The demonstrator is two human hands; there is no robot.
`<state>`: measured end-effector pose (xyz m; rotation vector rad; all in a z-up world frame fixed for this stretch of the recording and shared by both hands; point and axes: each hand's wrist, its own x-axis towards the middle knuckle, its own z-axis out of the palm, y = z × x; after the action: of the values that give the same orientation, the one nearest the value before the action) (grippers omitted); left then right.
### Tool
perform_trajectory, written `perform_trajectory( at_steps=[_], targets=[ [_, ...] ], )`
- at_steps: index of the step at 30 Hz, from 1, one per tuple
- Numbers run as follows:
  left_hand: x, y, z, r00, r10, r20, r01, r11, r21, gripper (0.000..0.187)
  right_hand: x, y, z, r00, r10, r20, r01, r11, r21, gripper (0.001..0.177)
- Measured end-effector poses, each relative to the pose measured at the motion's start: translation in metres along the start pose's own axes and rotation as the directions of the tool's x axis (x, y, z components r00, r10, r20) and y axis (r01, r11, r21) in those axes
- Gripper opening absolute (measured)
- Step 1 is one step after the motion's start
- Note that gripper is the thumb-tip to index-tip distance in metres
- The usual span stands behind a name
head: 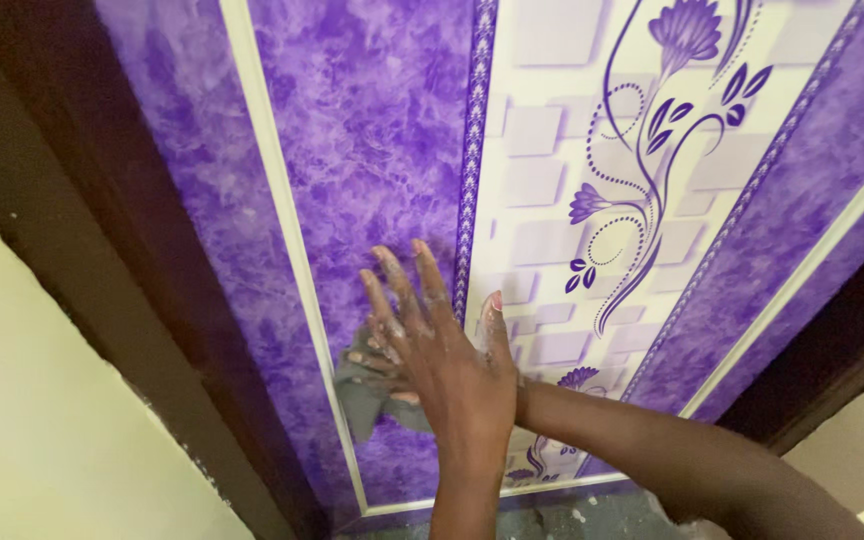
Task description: The person wipes a purple and white floral-patterned door using a cloth, moving the cloth across the surface by hand.
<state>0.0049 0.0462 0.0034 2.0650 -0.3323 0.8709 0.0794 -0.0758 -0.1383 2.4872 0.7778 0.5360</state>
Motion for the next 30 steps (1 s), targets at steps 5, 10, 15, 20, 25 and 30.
perform_trajectory(
  at_steps=[5, 10, 15, 20, 25, 30],
  targets=[
    [-0.005, 0.023, 0.01, 0.959, 0.262, 0.111, -0.227, 0.94, -0.255, 0.083, -0.054, 0.074, -0.034, 0.994, 0.107, 0.038, -0.099, 0.98, -0.17, 0.075],
    [-0.02, 0.043, 0.025, 0.936, 0.332, 0.12, -0.298, 0.925, -0.237, 0.079, -0.074, 0.14, -0.106, 0.941, 0.197, -0.273, -0.25, 0.952, -0.174, 0.077],
    [-0.019, 0.044, 0.034, 0.947, 0.292, 0.136, -0.27, 0.949, -0.161, 0.078, -0.106, 0.198, -0.157, 0.839, 0.254, -0.48, -0.452, 0.818, -0.356, 0.068],
    [-0.016, 0.043, 0.04, 0.948, 0.222, 0.228, -0.239, 0.97, 0.051, 0.082, -0.162, 0.255, -0.176, 0.63, 0.498, -0.596, -0.703, 0.691, -0.165, 0.069],
    [-0.02, 0.044, 0.048, 0.953, 0.257, 0.159, -0.262, 0.965, 0.013, 0.082, -0.234, 0.289, -0.176, 0.356, 0.621, -0.698, -0.832, 0.551, 0.065, 0.071],
    [-0.021, 0.044, 0.053, 0.958, 0.256, 0.132, -0.258, 0.966, 0.001, 0.085, -0.279, 0.285, -0.142, 0.239, 0.699, -0.674, -0.913, 0.399, 0.09, 0.072]
  ],
)
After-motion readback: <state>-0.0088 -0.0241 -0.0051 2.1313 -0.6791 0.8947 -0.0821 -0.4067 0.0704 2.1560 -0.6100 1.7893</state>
